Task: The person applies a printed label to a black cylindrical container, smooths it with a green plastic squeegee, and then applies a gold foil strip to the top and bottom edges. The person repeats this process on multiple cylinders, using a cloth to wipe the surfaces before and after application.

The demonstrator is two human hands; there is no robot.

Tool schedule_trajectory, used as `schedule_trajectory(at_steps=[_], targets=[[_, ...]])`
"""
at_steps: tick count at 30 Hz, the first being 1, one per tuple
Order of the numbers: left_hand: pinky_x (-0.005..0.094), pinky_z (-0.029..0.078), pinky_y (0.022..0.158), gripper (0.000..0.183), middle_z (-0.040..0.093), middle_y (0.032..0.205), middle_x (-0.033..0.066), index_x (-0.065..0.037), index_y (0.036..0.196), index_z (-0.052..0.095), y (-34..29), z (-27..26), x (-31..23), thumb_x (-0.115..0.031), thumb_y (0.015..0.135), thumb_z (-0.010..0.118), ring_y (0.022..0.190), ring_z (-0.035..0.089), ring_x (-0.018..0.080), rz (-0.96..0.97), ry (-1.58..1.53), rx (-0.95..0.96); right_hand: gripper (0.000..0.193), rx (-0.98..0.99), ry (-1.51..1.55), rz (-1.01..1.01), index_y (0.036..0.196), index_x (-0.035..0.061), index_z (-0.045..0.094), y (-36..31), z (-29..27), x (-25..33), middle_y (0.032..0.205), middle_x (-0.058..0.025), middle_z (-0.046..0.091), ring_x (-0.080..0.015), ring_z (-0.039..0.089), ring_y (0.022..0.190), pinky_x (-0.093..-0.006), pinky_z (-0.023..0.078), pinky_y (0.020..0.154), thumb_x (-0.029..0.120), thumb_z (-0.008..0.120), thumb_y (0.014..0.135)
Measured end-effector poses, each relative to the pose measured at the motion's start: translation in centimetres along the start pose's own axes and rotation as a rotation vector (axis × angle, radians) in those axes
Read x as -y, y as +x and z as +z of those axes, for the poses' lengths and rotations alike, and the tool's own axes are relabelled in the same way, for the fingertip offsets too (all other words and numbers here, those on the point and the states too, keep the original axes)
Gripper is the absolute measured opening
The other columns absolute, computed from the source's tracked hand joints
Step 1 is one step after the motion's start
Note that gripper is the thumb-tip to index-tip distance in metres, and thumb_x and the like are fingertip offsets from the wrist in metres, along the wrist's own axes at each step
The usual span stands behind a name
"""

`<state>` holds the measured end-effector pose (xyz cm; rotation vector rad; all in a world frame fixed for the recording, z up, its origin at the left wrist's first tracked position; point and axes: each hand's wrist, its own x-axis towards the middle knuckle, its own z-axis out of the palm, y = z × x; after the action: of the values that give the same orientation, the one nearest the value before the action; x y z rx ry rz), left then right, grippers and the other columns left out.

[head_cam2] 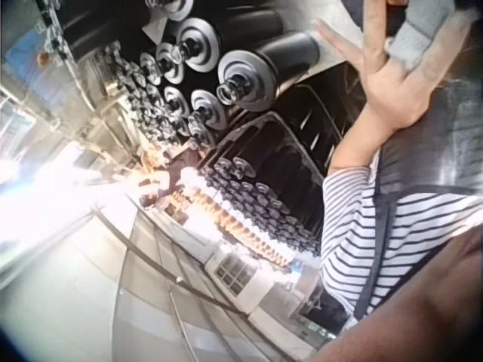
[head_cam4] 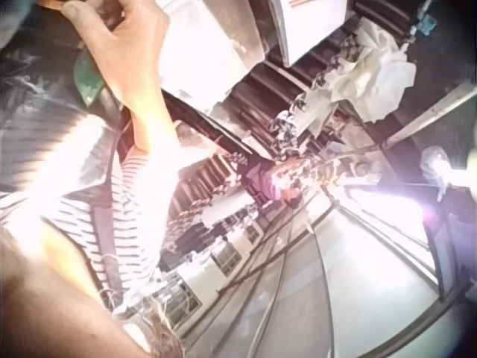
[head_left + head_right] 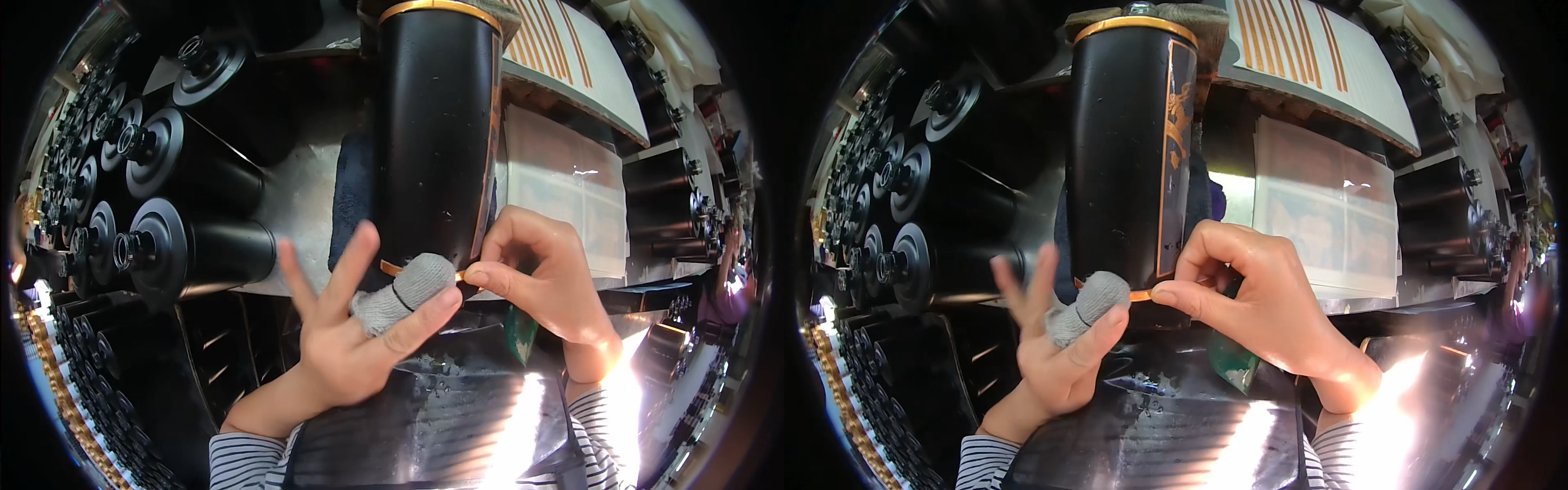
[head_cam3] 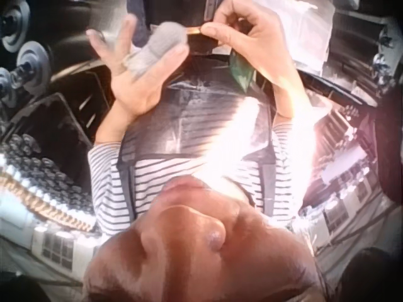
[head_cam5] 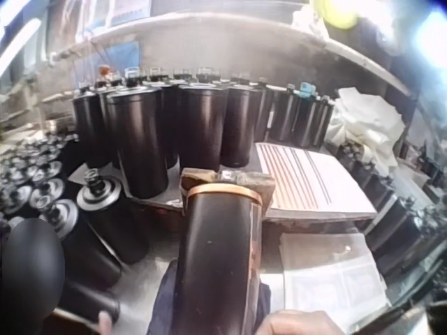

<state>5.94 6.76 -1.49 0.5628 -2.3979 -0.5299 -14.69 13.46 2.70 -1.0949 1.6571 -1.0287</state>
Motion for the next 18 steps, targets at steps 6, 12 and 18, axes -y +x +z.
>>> schedule_trajectory(at_steps=[6, 12, 18], targets=[[0.0596, 0.005, 0.112, 0.043, 0.063, 0.120, 0.0164, 0.000, 0.130, 0.056, -1.9, 0.6, 2.1, 0.004, 0.087, 0.054, 0.134, 0.036, 0.0438, -0.303, -0.379, 0.025, 0.023, 0.008, -0.029, -0.010, 0.075, 0.0003, 0.057, -0.3, -0.3, -0.2, 0.065, -0.0013, 0.056, -0.0061, 0.047, 0.059, -0.0225, 0.040, 0.054, 0.011, 0.075, 0.080], [0.0646, -0.002, 0.110, 0.035, 0.068, 0.108, -0.0008, -0.018, 0.121, 0.066, -0.7, 0.1, -0.5, -0.014, 0.086, 0.065, 0.136, 0.037, 0.0349, 0.009, 0.006, 0.072, 0.024, 0.029, -0.040, -0.033, 0.074, 0.0003, 0.056, 0.1, -0.2, -0.4, 0.063, -0.0018, 0.055, -0.0068, 0.047, 0.058, -0.0228, 0.039, 0.053, 0.014, 0.075, 0.082], [0.0607, 0.010, 0.112, 0.046, 0.056, 0.129, 0.0217, -0.001, 0.133, 0.052, -2.3, 1.1, 1.2, 0.006, 0.088, 0.050, 0.136, 0.031, 0.0461, -0.185, -0.346, -0.033, 0.024, 0.017, -0.054, -0.107, 0.074, 0.0005, 0.057, 0.1, -0.5, -1.0, 0.064, -0.0033, 0.057, -0.0097, 0.051, 0.056, -0.0241, 0.041, 0.053, 0.016, 0.075, 0.080]])
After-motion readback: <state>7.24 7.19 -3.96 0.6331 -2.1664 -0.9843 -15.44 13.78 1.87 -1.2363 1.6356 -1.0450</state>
